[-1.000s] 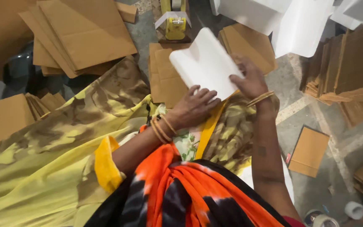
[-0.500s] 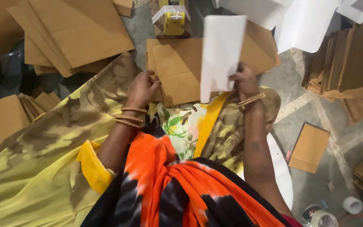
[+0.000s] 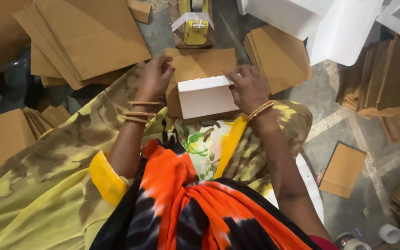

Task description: The person sits on the floor and assembles small cardboard boxes by inserting white foam inserts into the box base and folding the flaps closed. The person uses a tape dispenser to seal the boxes.

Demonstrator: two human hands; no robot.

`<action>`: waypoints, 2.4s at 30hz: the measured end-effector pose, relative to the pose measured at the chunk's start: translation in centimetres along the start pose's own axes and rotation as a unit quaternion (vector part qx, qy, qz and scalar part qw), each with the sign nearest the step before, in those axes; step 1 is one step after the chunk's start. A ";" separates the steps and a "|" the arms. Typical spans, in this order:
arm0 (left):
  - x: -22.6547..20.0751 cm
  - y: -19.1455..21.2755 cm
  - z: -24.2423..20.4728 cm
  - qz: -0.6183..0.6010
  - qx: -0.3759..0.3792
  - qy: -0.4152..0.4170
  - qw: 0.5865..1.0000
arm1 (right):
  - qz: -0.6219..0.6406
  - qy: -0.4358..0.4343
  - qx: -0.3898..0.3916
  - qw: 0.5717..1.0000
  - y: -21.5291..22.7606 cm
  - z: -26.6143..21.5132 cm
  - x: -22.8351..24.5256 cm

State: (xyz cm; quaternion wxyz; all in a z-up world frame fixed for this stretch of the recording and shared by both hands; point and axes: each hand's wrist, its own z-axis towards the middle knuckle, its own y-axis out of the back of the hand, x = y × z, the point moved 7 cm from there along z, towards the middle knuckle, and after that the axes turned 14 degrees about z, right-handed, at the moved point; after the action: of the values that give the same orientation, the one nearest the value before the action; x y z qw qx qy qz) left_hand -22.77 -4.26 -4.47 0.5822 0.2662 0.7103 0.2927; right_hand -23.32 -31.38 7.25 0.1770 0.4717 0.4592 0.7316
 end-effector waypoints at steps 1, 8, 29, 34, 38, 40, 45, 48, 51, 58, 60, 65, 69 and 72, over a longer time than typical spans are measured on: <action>-0.6 0.0 0.5 0.038 -0.012 -0.033 0.999 | -0.013 0.008 -0.003 1.000 -0.4 0.0 0.2; -2.0 -4.1 4.8 0.256 0.059 -0.111 0.958 | -0.035 0.013 -0.040 0.998 -0.8 -1.0 0.0; -12.1 -0.6 -6.4 0.192 0.135 -0.203 0.951 | 0.014 0.051 -0.163 0.985 0.4 -3.0 1.2; -12.1 0.8 -4.5 0.309 0.018 -0.265 0.913 | 0.140 -0.039 -0.123 0.982 -1.4 -1.6 -2.2; -11.7 0.1 -3.9 0.390 -0.057 -0.274 0.877 | 0.113 -0.068 -0.136 0.982 -3.5 -0.9 -3.0; -11.5 -0.2 -4.0 0.368 -0.091 -0.268 0.886 | 0.131 -0.112 -0.131 0.976 -4.1 -0.3 -3.7; -10.1 -1.3 -4.2 0.370 -0.112 -0.267 0.883 | 0.200 -0.191 -0.066 0.959 -5.2 -1.8 -5.9; -10.3 -1.1 -4.0 0.367 -0.120 -0.274 0.881 | 0.171 -0.123 -0.019 0.977 -4.6 -1.5 -8.1; -10.5 -0.8 -4.0 0.352 -0.117 -0.270 0.888 | 0.098 -0.102 -0.053 0.988 -2.2 -2.7 -12.3; -10.9 0.1 -2.7 0.314 -0.044 -0.275 0.908 | -0.002 -0.440 -0.022 0.897 4.2 -3.6 -22.7; -11.2 0.3 -2.3 0.314 -0.045 -0.275 0.908 | -0.009 -0.450 0.014 0.893 3.9 -3.0 -22.3; -11.4 0.3 -2.1 0.321 -0.053 -0.266 0.908 | -0.048 -0.356 -0.015 0.933 2.8 -1.9 -19.9; -11.3 0.4 -2.3 0.321 -0.050 -0.266 0.908 | -0.045 -0.347 -0.001 0.937 2.7 -1.7 -20.1; -11.4 0.5 -2.3 0.308 -0.054 -0.265 0.912 | -0.037 -0.364 0.001 0.931 3.1 -1.4 -20.5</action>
State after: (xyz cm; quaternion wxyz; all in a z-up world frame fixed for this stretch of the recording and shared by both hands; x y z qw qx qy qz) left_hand -22.95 -12.31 3.90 0.6434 0.5075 0.3961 0.4142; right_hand -13.86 -47.89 -1.12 0.3585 0.6885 0.3815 0.5019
